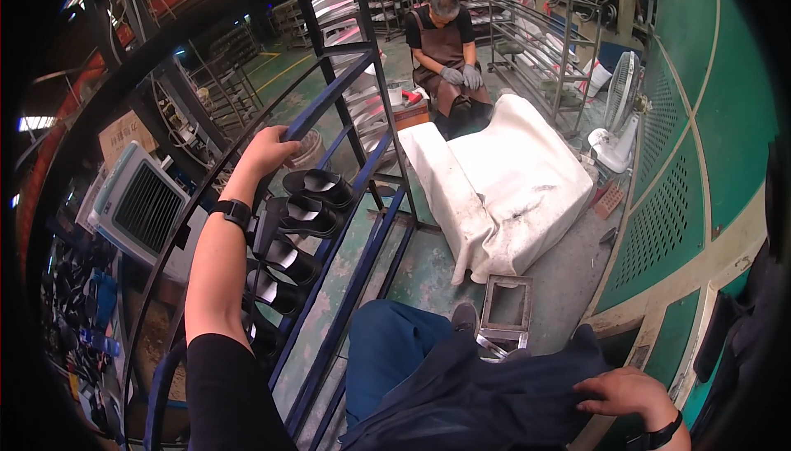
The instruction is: The recorder is inspecting manufactured shoes by checking the soles, uppers, and overall construction.
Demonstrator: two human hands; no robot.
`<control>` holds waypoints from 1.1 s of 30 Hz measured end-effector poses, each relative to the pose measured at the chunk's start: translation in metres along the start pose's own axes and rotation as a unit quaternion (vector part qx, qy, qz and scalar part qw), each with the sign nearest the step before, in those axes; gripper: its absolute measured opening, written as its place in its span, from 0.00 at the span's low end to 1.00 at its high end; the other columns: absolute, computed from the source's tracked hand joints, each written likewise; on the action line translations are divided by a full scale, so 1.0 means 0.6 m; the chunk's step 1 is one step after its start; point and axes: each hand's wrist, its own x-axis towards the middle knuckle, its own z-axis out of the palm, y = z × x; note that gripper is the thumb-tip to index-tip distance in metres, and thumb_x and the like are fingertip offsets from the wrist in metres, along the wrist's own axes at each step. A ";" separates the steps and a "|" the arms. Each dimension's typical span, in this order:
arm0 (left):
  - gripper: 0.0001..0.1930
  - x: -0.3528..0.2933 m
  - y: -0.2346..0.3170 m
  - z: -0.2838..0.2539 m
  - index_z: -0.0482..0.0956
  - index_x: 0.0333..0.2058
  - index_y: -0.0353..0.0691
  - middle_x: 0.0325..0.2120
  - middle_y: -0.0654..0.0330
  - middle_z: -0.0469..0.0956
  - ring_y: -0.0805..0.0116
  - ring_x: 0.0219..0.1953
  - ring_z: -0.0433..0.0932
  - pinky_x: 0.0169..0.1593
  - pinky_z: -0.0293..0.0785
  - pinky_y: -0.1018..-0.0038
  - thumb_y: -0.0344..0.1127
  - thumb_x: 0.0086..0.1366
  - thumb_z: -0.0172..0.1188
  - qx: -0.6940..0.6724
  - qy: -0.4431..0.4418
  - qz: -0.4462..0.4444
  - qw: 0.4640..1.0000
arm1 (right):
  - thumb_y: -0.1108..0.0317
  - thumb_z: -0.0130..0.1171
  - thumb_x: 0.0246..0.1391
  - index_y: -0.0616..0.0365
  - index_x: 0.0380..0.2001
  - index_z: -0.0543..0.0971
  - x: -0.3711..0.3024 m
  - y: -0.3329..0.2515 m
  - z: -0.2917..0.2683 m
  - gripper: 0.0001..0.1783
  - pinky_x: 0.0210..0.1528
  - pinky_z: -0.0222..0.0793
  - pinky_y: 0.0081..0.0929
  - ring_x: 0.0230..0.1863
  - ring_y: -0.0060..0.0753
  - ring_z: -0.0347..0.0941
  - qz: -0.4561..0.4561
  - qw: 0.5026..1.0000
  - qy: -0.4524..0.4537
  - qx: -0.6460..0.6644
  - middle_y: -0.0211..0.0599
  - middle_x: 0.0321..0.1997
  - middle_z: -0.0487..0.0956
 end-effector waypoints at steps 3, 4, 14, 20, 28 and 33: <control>0.22 0.001 -0.002 -0.001 0.79 0.48 0.26 0.32 0.51 0.84 0.63 0.29 0.86 0.40 0.80 0.70 0.36 0.58 0.62 0.001 0.000 0.001 1.000 | 0.40 0.49 0.64 0.49 0.62 0.74 0.000 -0.001 0.000 0.32 0.61 0.68 0.42 0.57 0.49 0.76 -0.001 1.000 0.000 -0.001 0.44 0.55 0.81; 0.22 0.001 -0.003 -0.001 0.79 0.48 0.26 0.32 0.51 0.84 0.63 0.29 0.86 0.40 0.80 0.70 0.36 0.58 0.62 0.002 -0.001 0.002 1.000 | 0.40 0.49 0.64 0.49 0.62 0.74 0.000 -0.001 -0.001 0.32 0.61 0.68 0.42 0.57 0.49 0.76 -0.002 1.000 0.000 -0.001 0.44 0.55 0.81; 0.22 0.007 -0.012 -0.001 0.79 0.47 0.26 0.31 0.51 0.84 0.63 0.30 0.86 0.40 0.79 0.70 0.37 0.58 0.62 0.018 0.000 0.005 1.000 | 0.39 0.49 0.64 0.49 0.62 0.74 0.002 0.002 0.001 0.32 0.62 0.67 0.42 0.58 0.49 0.75 0.001 1.000 -0.003 0.002 0.44 0.55 0.81; 0.22 0.006 -0.014 0.000 0.79 0.48 0.27 0.30 0.51 0.84 0.65 0.30 0.86 0.41 0.78 0.71 0.38 0.59 0.62 0.002 0.001 0.001 1.000 | 0.39 0.49 0.64 0.48 0.63 0.73 0.002 0.000 -0.001 0.32 0.62 0.67 0.42 0.58 0.49 0.75 0.006 1.000 -0.012 0.002 0.44 0.55 0.81; 0.21 0.004 -0.010 0.001 0.79 0.47 0.28 0.30 0.52 0.84 0.65 0.30 0.86 0.41 0.78 0.71 0.37 0.59 0.62 0.003 0.002 0.000 1.000 | 0.40 0.49 0.64 0.48 0.62 0.73 0.000 0.001 -0.003 0.32 0.62 0.67 0.42 0.58 0.49 0.76 0.000 1.000 -0.009 0.006 0.45 0.55 0.81; 0.21 0.009 -0.017 0.002 0.79 0.47 0.28 0.30 0.52 0.84 0.64 0.29 0.86 0.40 0.79 0.70 0.37 0.58 0.62 -0.004 -0.002 0.002 1.000 | 0.40 0.49 0.64 0.49 0.62 0.74 -0.001 0.000 -0.001 0.32 0.61 0.68 0.42 0.57 0.49 0.76 0.003 1.000 -0.007 -0.001 0.44 0.55 0.81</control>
